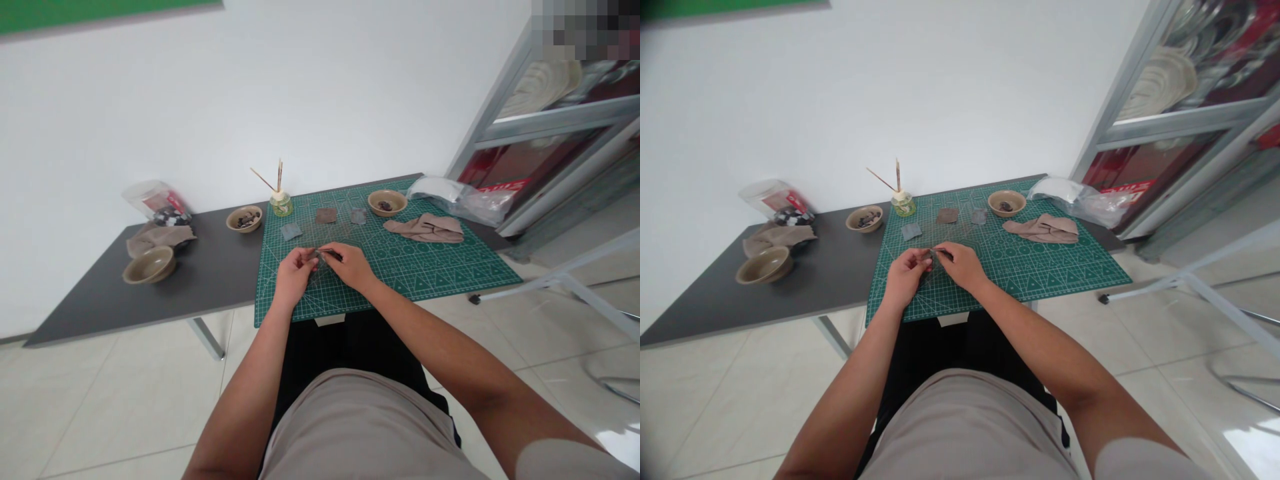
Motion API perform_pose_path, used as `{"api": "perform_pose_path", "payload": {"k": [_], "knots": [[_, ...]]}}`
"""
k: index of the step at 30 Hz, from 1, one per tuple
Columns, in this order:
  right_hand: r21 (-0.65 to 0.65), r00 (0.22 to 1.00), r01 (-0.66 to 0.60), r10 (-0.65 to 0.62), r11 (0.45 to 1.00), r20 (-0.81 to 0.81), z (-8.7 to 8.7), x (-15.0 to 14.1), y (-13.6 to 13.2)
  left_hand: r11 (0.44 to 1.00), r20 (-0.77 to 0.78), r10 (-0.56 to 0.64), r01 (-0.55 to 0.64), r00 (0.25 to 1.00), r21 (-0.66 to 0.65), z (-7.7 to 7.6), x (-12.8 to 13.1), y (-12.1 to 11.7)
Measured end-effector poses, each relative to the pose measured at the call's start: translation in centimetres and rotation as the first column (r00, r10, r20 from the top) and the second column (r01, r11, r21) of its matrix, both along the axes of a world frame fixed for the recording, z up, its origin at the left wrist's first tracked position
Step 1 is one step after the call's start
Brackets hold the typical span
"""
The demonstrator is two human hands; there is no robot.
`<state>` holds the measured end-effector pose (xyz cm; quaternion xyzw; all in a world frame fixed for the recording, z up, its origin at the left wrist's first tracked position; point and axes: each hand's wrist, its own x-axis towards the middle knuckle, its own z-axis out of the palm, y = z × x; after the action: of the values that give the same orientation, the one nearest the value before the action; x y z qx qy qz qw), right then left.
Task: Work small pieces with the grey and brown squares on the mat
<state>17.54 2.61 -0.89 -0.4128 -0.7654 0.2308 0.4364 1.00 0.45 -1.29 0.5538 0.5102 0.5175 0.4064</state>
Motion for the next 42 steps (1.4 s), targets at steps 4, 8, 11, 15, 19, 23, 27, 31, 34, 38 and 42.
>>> {"api": "perform_pose_path", "payload": {"k": [4,8,11,15,19,23,27,31,34,38,42], "knots": [[0.001,0.999,-0.029,0.029,1.000,0.015,-0.06,0.00,-0.04,0.999,-0.062,-0.014,0.016,0.998,0.029,-0.14,-0.04,0.04],[0.006,0.998,-0.067,0.067,0.998,0.014,-0.14,0.12,-0.05,0.999,-0.091,-0.010,0.014,0.996,0.043,-0.14,-0.02,0.00],[0.013,0.996,-0.085,0.085,0.996,-0.013,-0.11,0.17,-0.06,1.000,-0.098,-0.012,0.014,0.995,0.028,-0.10,0.00,-0.05],[0.020,0.996,-0.087,0.088,0.996,-0.012,-0.14,0.12,-0.01,0.999,-0.118,0.000,0.005,0.993,0.043,-0.28,-0.08,-0.05],[0.037,0.997,-0.071,0.072,0.997,-0.007,-0.25,0.07,0.11,1.000,-0.114,-0.002,0.005,0.993,0.024,-0.38,-0.12,-0.09],[0.015,0.995,-0.098,0.098,0.995,-0.018,-0.17,0.16,0.08,1.000,-0.125,-0.002,0.003,0.992,0.007,-0.16,0.02,-0.20],[0.002,0.998,-0.054,0.054,0.999,-0.020,-0.09,0.21,-0.02,1.000,-0.147,0.012,-0.009,0.989,0.018,-0.04,0.08,-0.18],[0.021,1.000,-0.024,0.024,0.999,-0.019,-0.28,0.13,0.07,1.000,-0.125,0.011,-0.010,0.992,0.008,-0.12,0.04,-0.10],[0.031,1.000,-0.029,0.029,0.999,-0.006,-0.39,0.10,0.17,1.000,-0.125,0.012,-0.012,0.992,0.002,-0.11,0.07,-0.15],[0.024,0.998,-0.068,0.068,0.997,0.000,-0.35,0.09,0.11,1.000,-0.120,0.013,-0.011,0.993,0.014,-0.06,0.09,-0.28],[0.020,0.997,-0.078,0.078,0.997,0.011,-0.39,0.06,0.04,1.000,-0.059,0.010,-0.010,0.998,-0.004,-0.06,0.04,-0.25]]}}
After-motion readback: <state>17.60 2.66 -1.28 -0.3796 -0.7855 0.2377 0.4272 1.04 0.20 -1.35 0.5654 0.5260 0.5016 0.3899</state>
